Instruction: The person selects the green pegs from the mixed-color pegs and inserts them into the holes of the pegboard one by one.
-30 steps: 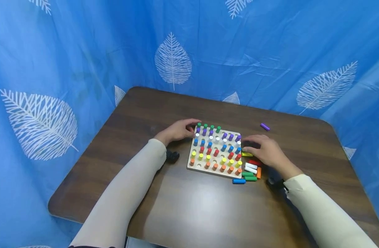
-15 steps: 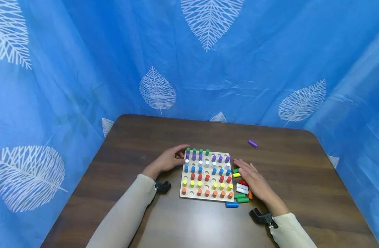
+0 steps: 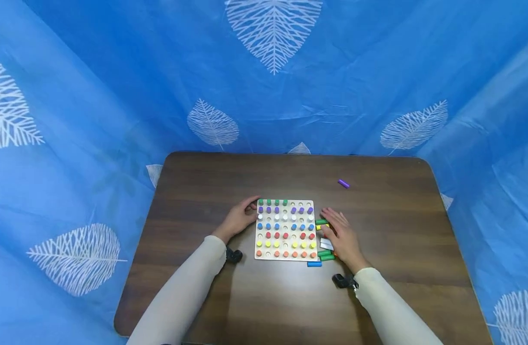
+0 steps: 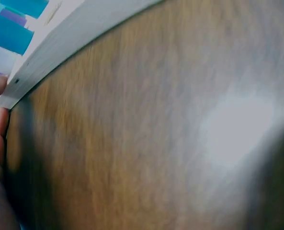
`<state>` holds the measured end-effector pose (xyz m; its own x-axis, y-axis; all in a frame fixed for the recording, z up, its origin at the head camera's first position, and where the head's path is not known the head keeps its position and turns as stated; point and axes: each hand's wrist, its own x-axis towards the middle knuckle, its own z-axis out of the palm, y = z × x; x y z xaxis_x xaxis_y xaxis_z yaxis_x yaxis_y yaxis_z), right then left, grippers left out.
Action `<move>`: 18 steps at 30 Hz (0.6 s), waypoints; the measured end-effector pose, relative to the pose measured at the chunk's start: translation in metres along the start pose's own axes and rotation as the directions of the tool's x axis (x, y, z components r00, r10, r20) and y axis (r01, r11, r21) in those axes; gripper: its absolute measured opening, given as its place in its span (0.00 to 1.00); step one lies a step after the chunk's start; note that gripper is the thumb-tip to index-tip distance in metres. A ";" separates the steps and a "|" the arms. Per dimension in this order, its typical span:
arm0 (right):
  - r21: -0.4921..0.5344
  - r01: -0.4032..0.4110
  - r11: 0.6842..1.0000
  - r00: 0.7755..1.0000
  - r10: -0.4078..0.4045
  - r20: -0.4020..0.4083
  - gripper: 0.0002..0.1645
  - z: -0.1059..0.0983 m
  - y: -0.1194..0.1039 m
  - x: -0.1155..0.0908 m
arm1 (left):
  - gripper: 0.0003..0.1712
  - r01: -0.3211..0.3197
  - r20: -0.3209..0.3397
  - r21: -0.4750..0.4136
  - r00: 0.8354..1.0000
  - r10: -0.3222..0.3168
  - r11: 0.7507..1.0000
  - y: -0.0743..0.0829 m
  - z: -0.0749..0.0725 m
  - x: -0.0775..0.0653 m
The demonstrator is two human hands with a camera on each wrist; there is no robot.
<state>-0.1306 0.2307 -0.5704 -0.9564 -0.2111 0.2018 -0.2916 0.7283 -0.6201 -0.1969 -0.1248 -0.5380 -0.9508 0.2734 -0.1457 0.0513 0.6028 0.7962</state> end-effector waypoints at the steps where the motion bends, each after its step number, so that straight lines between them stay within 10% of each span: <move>1: -0.016 0.004 1.000 1.000 -0.004 0.002 0.30 0.005 0.000 0.000 | 0.35 0.008 -0.015 -0.001 1.000 -0.008 1.000 -0.002 -0.001 -0.003; 5: -0.046 -0.003 0.999 1.000 0.003 0.006 0.32 0.024 -0.002 -0.015 | 0.35 0.028 -0.044 -0.022 0.999 -0.029 0.999 -0.014 0.005 -0.024; 12: -0.038 0.005 0.999 0.998 -0.002 0.062 0.31 0.045 -0.031 -0.083 | 0.35 0.096 0.019 -0.011 0.995 -0.096 0.995 -0.033 0.019 -0.101; 18: 0.085 -0.004 0.996 0.999 0.000 0.050 0.26 -0.003 -0.067 -0.071 | 0.36 0.045 0.054 0.007 0.997 -0.046 0.999 0.009 -0.018 -0.112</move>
<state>-0.0431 0.1987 -0.5412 -0.9559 -0.2437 0.1639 -0.2882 0.6708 -0.6834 -0.0957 -0.1630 -0.5038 -0.9343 0.2856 -0.2135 0.0103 0.6201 0.7844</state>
